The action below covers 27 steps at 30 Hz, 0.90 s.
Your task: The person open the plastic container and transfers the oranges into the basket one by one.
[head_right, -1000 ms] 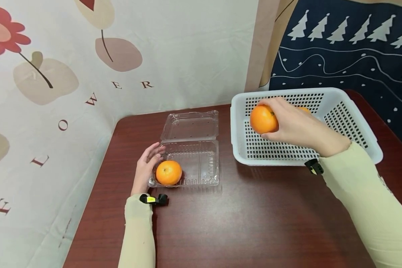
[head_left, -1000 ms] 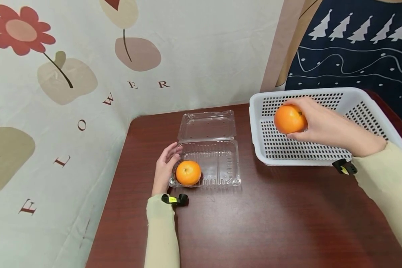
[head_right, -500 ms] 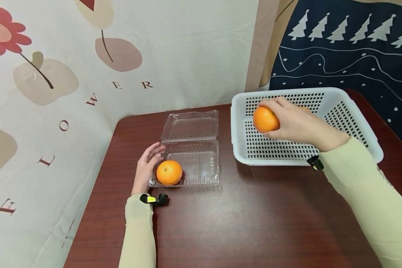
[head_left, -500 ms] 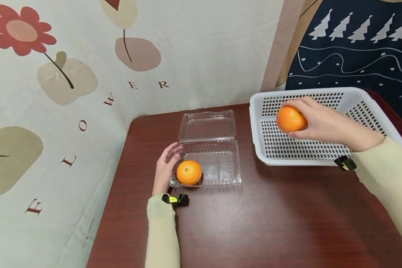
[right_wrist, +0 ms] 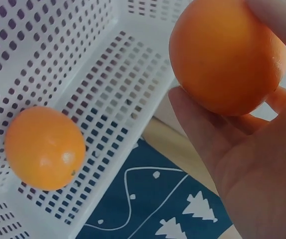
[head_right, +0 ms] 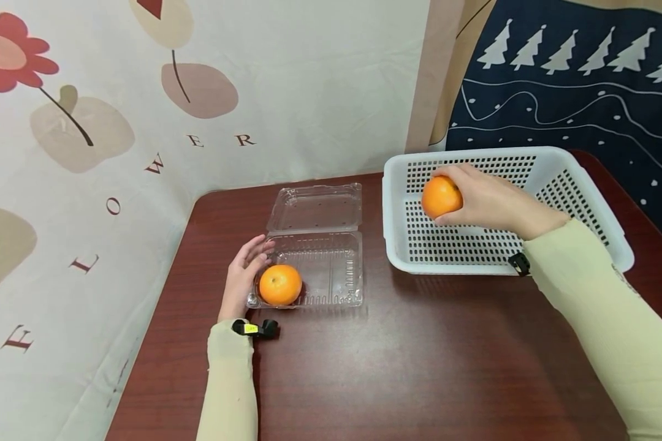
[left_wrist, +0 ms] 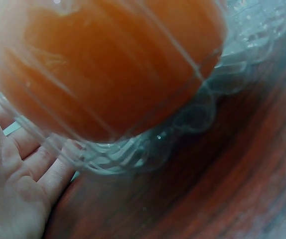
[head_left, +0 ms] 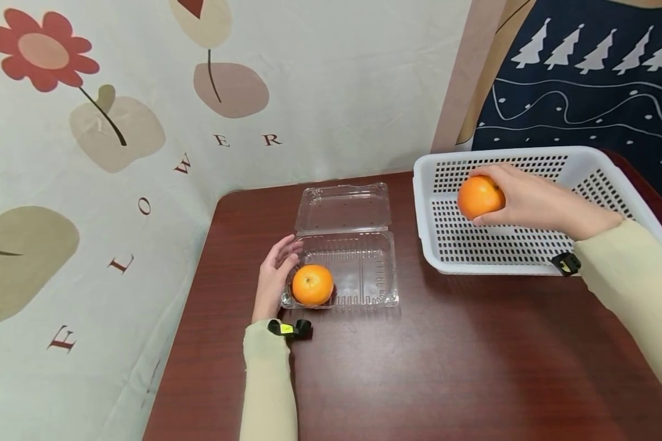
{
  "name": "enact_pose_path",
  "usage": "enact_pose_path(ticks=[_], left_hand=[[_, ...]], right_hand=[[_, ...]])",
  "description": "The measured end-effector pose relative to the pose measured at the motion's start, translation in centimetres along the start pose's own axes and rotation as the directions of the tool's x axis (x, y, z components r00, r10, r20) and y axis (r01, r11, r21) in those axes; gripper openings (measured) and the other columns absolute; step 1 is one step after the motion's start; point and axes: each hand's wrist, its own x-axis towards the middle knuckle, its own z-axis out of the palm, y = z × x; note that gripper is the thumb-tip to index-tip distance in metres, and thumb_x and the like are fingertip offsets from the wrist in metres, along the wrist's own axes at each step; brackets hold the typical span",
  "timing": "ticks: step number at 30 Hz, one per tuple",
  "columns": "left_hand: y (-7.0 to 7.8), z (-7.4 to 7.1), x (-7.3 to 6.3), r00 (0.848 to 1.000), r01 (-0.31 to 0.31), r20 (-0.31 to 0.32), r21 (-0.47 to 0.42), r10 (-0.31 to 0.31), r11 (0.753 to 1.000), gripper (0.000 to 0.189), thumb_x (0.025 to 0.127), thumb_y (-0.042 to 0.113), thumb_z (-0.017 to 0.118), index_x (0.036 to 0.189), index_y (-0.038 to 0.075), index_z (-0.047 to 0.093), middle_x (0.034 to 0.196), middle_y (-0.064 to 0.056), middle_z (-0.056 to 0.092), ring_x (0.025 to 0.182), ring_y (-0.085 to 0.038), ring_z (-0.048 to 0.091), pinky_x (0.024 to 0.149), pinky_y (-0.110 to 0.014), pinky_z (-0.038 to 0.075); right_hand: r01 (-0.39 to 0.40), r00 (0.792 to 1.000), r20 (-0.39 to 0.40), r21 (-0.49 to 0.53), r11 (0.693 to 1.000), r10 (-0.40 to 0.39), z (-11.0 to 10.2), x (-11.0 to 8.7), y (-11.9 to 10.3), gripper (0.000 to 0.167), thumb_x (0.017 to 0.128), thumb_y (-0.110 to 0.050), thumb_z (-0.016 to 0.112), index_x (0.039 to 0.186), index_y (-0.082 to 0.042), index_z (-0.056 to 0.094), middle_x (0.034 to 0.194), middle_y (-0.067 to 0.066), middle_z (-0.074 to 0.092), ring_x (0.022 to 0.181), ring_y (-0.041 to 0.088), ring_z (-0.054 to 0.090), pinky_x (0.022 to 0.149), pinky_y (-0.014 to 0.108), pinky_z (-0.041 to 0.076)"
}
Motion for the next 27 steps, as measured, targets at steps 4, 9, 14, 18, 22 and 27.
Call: enact_pose_path(ticks=[4, 9, 14, 18, 22, 27], left_hand=[[0.2, 0.0, -0.1, 1.0, 0.0, -0.001, 0.004, 0.0, 1.0, 0.042, 0.09, 0.009, 0.051, 0.132, 0.008, 0.042, 0.125, -0.014, 0.051, 0.116, -0.025, 0.045, 0.094, -0.03, 0.04], [0.3, 0.0, -0.1, 1.0, 0.005, 0.0, 0.01, -0.005, 1.0, 0.043, 0.09, 0.009, 0.051, 0.132, 0.008, 0.041, 0.125, -0.014, 0.05, 0.116, -0.025, 0.045, 0.094, -0.03, 0.04], [0.2, 0.0, 0.0, 1.0, -0.008, 0.006, 0.008, 0.008, 1.0, 0.043, 0.09, 0.007, 0.05, 0.132, 0.008, 0.041, 0.125, -0.014, 0.05, 0.116, -0.025, 0.045, 0.094, -0.03, 0.04], [0.1, 0.0, 0.0, 1.0, -0.007, 0.006, 0.002, 0.007, 1.0, 0.043, 0.09, 0.008, 0.051, 0.132, 0.009, 0.042, 0.124, -0.013, 0.051, 0.116, -0.024, 0.046, 0.094, -0.03, 0.04], [0.0, -0.1, 0.0, 1.0, 0.003, 0.007, 0.009, -0.004, 1.0, 0.042, 0.091, 0.01, 0.051, 0.132, 0.01, 0.042, 0.125, -0.011, 0.051, 0.116, -0.022, 0.046, 0.094, -0.029, 0.04], [-0.1, -0.1, -0.1, 1.0, 0.01, 0.006, 0.014, -0.01, 1.0, 0.042, 0.091, 0.011, 0.051, 0.132, 0.011, 0.042, 0.124, -0.009, 0.052, 0.116, -0.02, 0.046, 0.094, -0.029, 0.04]], right_hand=[[-0.008, 1.0, 0.01, -0.016, 1.0, 0.008, 0.0, 0.4, 0.4, 0.081, 0.066, -0.052, 0.071, 0.129, -0.015, 0.036, 0.118, 0.012, 0.042, 0.092, 0.027, 0.046, 0.071, 0.044, 0.045], [-0.015, 1.0, 0.022, -0.033, 0.999, 0.016, 0.0, 0.8, 0.7, 0.079, 0.067, -0.049, 0.072, 0.128, -0.012, 0.037, 0.117, 0.013, 0.044, 0.092, 0.028, 0.046, 0.072, 0.045, 0.044], [-0.035, 0.999, 0.04, -0.035, 0.999, 0.036, 0.0, 1.1, 1.1, 0.084, 0.066, -0.053, 0.071, 0.129, -0.011, 0.036, 0.117, 0.015, 0.043, 0.092, 0.029, 0.046, 0.072, 0.045, 0.044], [-0.048, 0.997, 0.051, -0.027, 0.998, 0.05, 0.1, 1.4, 1.4, 0.087, 0.065, -0.056, 0.07, 0.13, -0.01, 0.034, 0.118, 0.016, 0.042, 0.093, 0.03, 0.046, 0.073, 0.046, 0.044], [-0.056, 0.997, 0.056, -0.028, 0.998, 0.057, 0.3, 1.6, 1.8, 0.086, 0.065, -0.054, 0.071, 0.13, -0.01, 0.035, 0.118, 0.017, 0.042, 0.094, 0.03, 0.045, 0.073, 0.046, 0.043], [-0.054, 0.997, 0.059, -0.017, 0.998, 0.055, 0.5, 2.0, 2.1, 0.084, 0.065, -0.053, 0.071, 0.128, -0.01, 0.036, 0.116, 0.016, 0.043, 0.092, 0.03, 0.046, 0.072, 0.045, 0.044]])
